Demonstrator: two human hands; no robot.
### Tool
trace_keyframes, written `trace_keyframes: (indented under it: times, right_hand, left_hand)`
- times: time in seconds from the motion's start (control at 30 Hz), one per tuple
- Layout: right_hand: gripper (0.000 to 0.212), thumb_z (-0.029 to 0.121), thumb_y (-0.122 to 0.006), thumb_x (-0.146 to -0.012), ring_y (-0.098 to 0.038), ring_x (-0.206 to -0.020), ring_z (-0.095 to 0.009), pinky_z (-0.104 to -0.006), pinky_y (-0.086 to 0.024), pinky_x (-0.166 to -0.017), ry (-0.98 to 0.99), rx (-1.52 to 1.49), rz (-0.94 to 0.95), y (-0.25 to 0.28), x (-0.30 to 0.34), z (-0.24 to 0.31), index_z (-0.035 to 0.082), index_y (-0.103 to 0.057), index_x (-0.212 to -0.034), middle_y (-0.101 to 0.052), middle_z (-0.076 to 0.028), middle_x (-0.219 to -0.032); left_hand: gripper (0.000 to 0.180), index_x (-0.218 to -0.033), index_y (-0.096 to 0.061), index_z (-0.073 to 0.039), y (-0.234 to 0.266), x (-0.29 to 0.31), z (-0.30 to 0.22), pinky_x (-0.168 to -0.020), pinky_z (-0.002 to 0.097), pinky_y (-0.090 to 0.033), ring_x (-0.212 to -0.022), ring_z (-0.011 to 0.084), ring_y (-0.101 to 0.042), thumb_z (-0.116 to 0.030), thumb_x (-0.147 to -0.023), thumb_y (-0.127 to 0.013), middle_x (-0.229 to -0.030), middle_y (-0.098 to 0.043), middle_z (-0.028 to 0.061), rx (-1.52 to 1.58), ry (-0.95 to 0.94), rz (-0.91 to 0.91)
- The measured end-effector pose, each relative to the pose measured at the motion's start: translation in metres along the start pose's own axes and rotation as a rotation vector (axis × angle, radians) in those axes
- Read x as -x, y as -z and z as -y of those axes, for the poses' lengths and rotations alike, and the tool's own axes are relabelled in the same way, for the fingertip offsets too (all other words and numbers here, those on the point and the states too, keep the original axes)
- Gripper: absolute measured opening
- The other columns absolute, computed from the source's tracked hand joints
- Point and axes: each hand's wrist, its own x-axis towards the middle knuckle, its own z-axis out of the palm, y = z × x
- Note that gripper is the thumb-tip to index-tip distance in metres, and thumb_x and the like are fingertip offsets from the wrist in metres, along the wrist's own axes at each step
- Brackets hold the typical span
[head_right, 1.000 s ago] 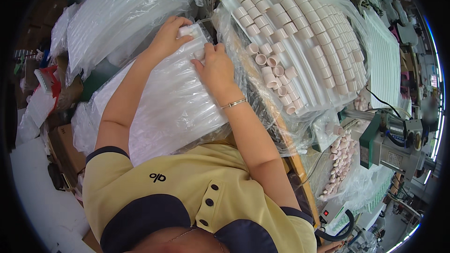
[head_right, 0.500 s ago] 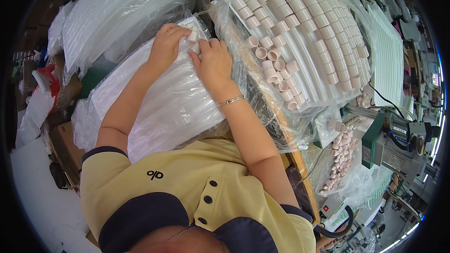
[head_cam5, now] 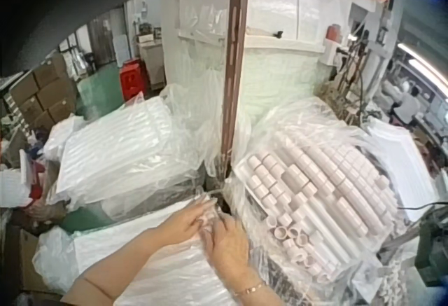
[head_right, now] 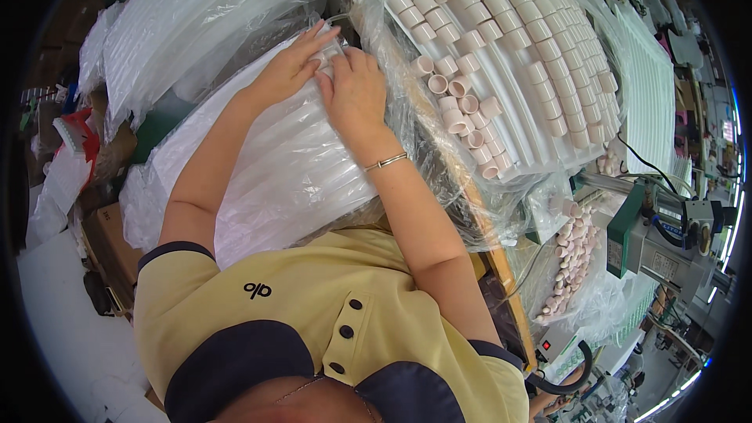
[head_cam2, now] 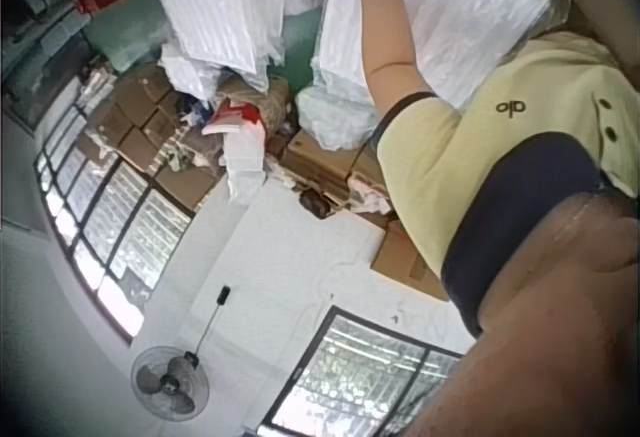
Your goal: Manually assemble and organize small plastic components into packaging trays.
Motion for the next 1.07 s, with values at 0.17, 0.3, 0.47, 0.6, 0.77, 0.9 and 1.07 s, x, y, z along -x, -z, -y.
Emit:
trace_keyframes:
  times: [0.17,0.3,0.47,0.6,0.77,0.9,1.07]
  right_hand:
    - [0.047,0.028,-0.059,-0.085,-0.038,-0.127,-0.035,-0.0502,-0.032,-0.101,0.222,0.143,0.041,-0.012,-0.010,0.010,0.003,-0.049,-0.124,-0.042,-0.017,-0.136]
    - [0.059,0.042,-0.047,-0.090,-0.029,-0.135,-0.032,-0.0550,-0.021,-0.107,0.240,0.295,0.157,-0.032,-0.014,0.008,0.004,-0.039,-0.136,-0.034,-0.013,-0.145]
    - [0.064,0.046,-0.039,-0.093,-0.025,-0.137,-0.029,-0.0559,-0.018,-0.107,0.164,0.272,0.254,-0.046,-0.017,0.004,0.005,-0.032,-0.141,-0.027,-0.010,-0.148]
    - [0.064,0.047,-0.038,-0.093,-0.023,-0.137,-0.030,-0.0558,-0.018,-0.108,0.150,0.330,0.284,-0.044,-0.017,0.007,0.005,-0.030,-0.142,-0.025,-0.011,-0.149]
    - [0.057,0.038,-0.035,-0.097,-0.022,-0.138,-0.032,-0.0514,-0.017,-0.110,0.057,0.003,0.350,-0.031,-0.021,0.001,0.001,-0.032,-0.140,-0.027,-0.014,-0.148]
    - [0.048,0.028,-0.031,-0.100,-0.032,-0.134,-0.027,-0.0332,-0.023,-0.110,-0.158,-0.859,0.017,0.018,-0.007,-0.008,-0.006,-0.042,-0.132,-0.037,-0.020,-0.142]
    - [0.048,0.031,-0.039,-0.099,-0.046,-0.124,-0.028,-0.0333,-0.029,-0.107,-0.180,-0.841,0.006,0.073,0.060,-0.013,-0.007,-0.048,-0.127,-0.049,-0.021,-0.131]
  left_hand:
    - [0.058,-0.146,-0.019,-0.008,0.001,0.007,0.011,-0.112,0.0370,-0.015,-0.139,0.0253,-0.023,-0.021,-0.094,-0.040,-0.147,-0.030,0.0140,0.782,0.082,-0.455]
    - [0.056,-0.146,-0.017,-0.006,0.000,0.015,0.007,-0.112,0.0386,-0.012,-0.138,0.0260,-0.022,-0.035,-0.099,-0.029,-0.147,-0.031,0.0129,0.731,0.185,-0.578]
    - [0.060,-0.145,-0.019,-0.008,-0.004,0.016,0.013,-0.111,0.0386,-0.015,-0.136,0.0261,-0.026,-0.045,-0.099,-0.025,-0.144,-0.036,0.0132,0.493,0.049,-0.528]
    - [0.058,-0.144,-0.022,-0.008,-0.004,0.017,0.015,-0.110,0.0379,-0.018,-0.133,0.0263,-0.032,-0.044,-0.099,-0.026,-0.142,-0.040,0.0136,0.493,0.097,-0.536]
    - [0.049,-0.138,-0.038,-0.007,-0.005,0.018,0.008,-0.107,0.0360,-0.025,-0.130,0.0262,-0.038,-0.037,-0.099,-0.032,-0.137,-0.045,0.0143,0.483,0.078,-0.503]
    - [0.045,-0.134,-0.044,-0.007,-0.008,0.015,0.008,-0.107,0.0359,-0.026,-0.132,0.0269,-0.037,-0.033,-0.098,-0.037,-0.138,-0.044,0.0141,0.384,0.024,-0.513]
    - [0.043,-0.135,-0.045,-0.014,-0.014,0.018,-0.040,-0.109,0.0510,-0.020,-0.137,0.0362,-0.024,-0.032,-0.096,-0.047,-0.142,-0.038,0.0167,-0.176,-0.030,-0.321]
